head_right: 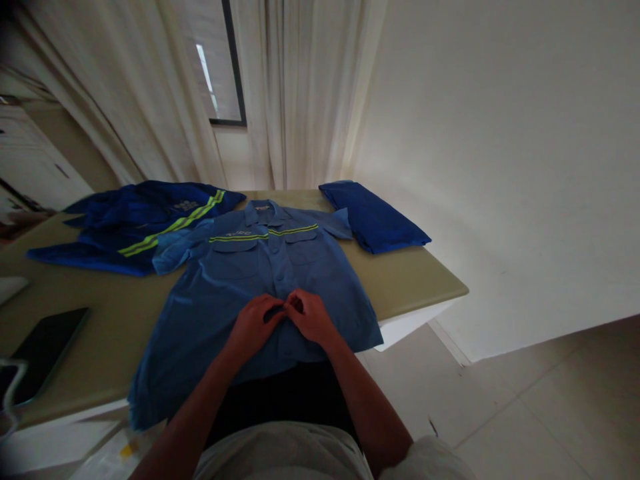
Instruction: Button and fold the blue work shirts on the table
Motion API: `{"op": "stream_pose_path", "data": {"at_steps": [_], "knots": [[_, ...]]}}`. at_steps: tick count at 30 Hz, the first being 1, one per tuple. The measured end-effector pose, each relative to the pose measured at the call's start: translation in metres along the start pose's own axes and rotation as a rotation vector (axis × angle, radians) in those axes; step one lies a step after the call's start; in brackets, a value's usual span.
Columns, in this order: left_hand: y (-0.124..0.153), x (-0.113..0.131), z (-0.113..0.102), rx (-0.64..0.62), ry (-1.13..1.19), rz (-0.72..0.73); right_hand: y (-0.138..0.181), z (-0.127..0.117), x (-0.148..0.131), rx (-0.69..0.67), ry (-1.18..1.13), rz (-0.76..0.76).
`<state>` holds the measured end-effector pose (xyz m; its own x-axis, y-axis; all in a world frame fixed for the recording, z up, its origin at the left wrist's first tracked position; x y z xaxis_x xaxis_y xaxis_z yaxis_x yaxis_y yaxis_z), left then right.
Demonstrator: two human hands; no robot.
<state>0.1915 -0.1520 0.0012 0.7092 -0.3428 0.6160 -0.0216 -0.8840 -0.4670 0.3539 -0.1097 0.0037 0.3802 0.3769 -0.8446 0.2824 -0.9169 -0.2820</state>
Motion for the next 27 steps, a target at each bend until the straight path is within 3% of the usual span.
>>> {"op": "stream_pose_path", "data": {"at_steps": [12,19,27], "knots": [[-0.0004,-0.0007,-0.0024,0.015,0.043,-0.074,0.0013,0.0014,-0.0026,-0.026,0.008,-0.016],[-0.0042,-0.0036,-0.0053,-0.051,0.194,-0.13,0.0006,-0.0025,-0.0029,-0.01,-0.037,0.0],[-0.0005,-0.0053,0.0005,-0.064,0.069,-0.081,0.0006,0.0008,-0.0025,-0.051,0.043,-0.038]]}}
Point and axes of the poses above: each hand's wrist, its own y-axis away from the middle knuckle, its own z-axis out of the palm, x = y × z, the point moved 4 cm from there along -y, towards the middle knuckle, and after that the axes turned 10 degrees about x, right-handed, at the moved point
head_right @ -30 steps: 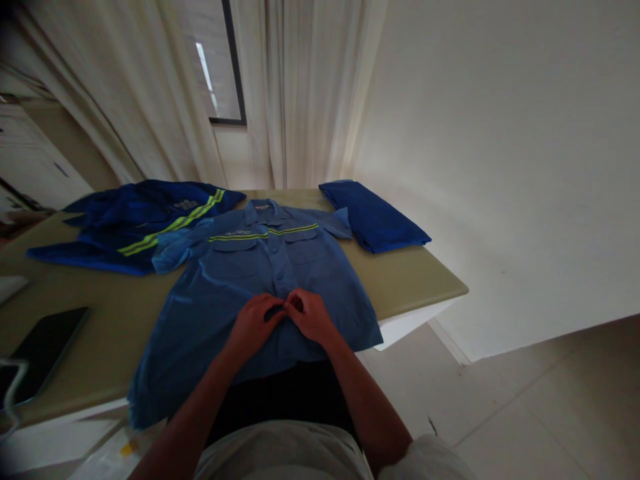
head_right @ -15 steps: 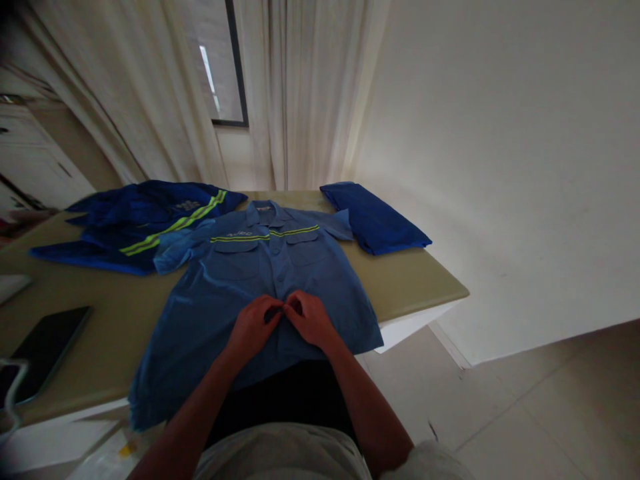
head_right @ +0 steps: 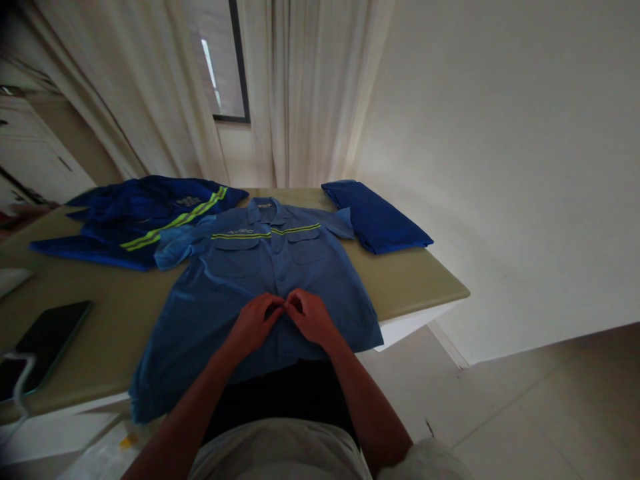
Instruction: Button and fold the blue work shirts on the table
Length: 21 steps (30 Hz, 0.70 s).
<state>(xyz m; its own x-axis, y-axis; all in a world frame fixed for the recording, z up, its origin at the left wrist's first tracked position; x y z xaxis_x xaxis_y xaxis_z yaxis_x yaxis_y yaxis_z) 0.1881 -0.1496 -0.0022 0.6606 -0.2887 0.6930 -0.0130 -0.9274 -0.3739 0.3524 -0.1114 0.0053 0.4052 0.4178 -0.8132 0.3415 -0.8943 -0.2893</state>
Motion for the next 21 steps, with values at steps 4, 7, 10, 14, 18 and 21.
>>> {"op": "stream_pose_path", "data": {"at_steps": [4,7,10,14,18,21], "knots": [[0.0005,-0.0003,0.0018,-0.015,-0.048,0.031,0.0022,0.0007,-0.0009,-0.006,0.049,-0.023],[-0.0001,0.0001,0.0022,-0.016,-0.069,0.042,0.0035,0.0008,-0.0013,-0.013,0.069,-0.04],[-0.0006,0.0019,0.0034,-0.025,-0.092,0.057,0.0049,0.0007,-0.0031,-0.011,0.088,-0.087],[-0.0004,0.0048,0.0047,-0.021,-0.154,0.088,0.0061,0.0001,-0.0058,-0.011,0.1,-0.125],[0.0008,0.008,0.005,-0.029,-0.226,0.133,0.0061,-0.0003,-0.0066,-0.023,0.095,-0.118],[0.0016,0.0091,0.0047,-0.033,-0.254,0.144,0.0048,-0.001,-0.0057,-0.015,0.051,-0.094]]}}
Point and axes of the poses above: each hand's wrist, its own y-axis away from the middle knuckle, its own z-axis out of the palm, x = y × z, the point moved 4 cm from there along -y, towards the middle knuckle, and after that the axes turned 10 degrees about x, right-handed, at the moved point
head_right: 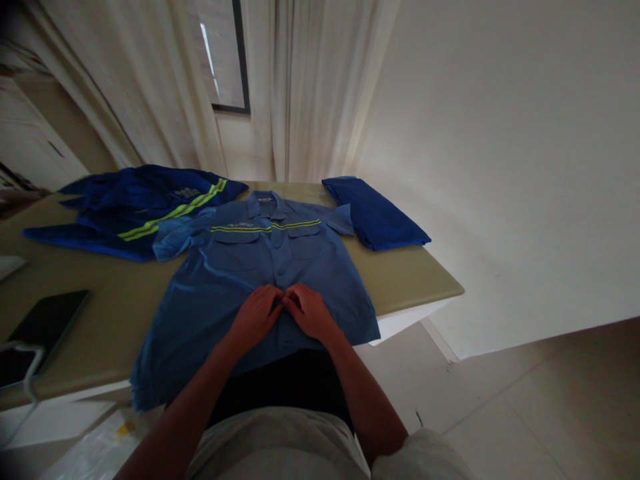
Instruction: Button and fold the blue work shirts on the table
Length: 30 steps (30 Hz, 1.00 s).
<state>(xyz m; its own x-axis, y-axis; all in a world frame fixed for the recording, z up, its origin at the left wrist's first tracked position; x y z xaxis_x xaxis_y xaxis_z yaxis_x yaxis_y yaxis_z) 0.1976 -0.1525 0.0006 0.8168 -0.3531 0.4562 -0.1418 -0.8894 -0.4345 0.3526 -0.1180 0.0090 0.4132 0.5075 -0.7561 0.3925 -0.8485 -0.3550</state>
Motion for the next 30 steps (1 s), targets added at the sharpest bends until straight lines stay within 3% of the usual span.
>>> {"op": "stream_pose_path", "data": {"at_steps": [8,16,26,30], "knots": [[0.0,-0.003,-0.001,0.029,0.079,-0.041,-0.003,-0.001,0.007,0.018,-0.192,0.116],[0.001,-0.009,-0.002,0.032,0.234,-0.108,-0.005,-0.006,0.005,0.075,-0.12,0.036],[0.001,-0.006,0.001,0.04,0.116,-0.065,-0.001,-0.002,-0.003,0.045,-0.031,-0.056],[0.001,-0.006,-0.001,0.02,0.083,-0.07,-0.004,-0.002,0.002,0.032,-0.046,-0.011]]}}
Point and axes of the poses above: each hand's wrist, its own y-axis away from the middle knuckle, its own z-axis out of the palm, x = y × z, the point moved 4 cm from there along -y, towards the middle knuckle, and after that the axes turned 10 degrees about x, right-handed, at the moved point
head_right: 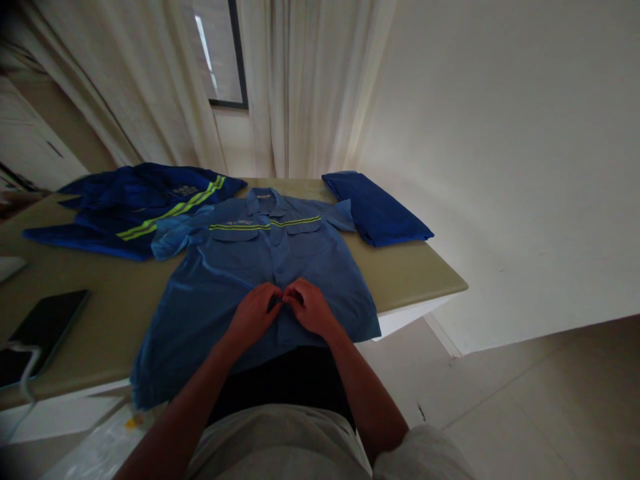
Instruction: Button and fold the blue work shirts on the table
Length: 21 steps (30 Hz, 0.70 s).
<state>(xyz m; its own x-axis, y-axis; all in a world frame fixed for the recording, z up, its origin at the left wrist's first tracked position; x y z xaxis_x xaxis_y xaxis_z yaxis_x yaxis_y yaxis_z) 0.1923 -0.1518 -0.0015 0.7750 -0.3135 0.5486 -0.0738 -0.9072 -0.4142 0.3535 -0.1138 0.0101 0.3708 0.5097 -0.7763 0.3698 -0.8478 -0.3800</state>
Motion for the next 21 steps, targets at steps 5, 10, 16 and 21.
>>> {"op": "stream_pose_path", "data": {"at_steps": [5,10,16,21], "knots": [[0.002,0.004,-0.005,0.012,-0.02,0.037,-0.004,-0.002,0.005,0.055,-0.026,0.064],[-0.002,0.011,-0.007,0.029,-0.044,0.063,-0.004,-0.009,0.006,0.18,-0.108,0.123],[0.017,0.004,-0.033,0.051,-0.068,0.018,0.029,-0.036,-0.003,0.201,0.069,0.01],[0.078,-0.039,-0.077,0.133,-0.459,-0.136,0.091,-0.05,0.018,-0.054,0.56,-0.279]]}}
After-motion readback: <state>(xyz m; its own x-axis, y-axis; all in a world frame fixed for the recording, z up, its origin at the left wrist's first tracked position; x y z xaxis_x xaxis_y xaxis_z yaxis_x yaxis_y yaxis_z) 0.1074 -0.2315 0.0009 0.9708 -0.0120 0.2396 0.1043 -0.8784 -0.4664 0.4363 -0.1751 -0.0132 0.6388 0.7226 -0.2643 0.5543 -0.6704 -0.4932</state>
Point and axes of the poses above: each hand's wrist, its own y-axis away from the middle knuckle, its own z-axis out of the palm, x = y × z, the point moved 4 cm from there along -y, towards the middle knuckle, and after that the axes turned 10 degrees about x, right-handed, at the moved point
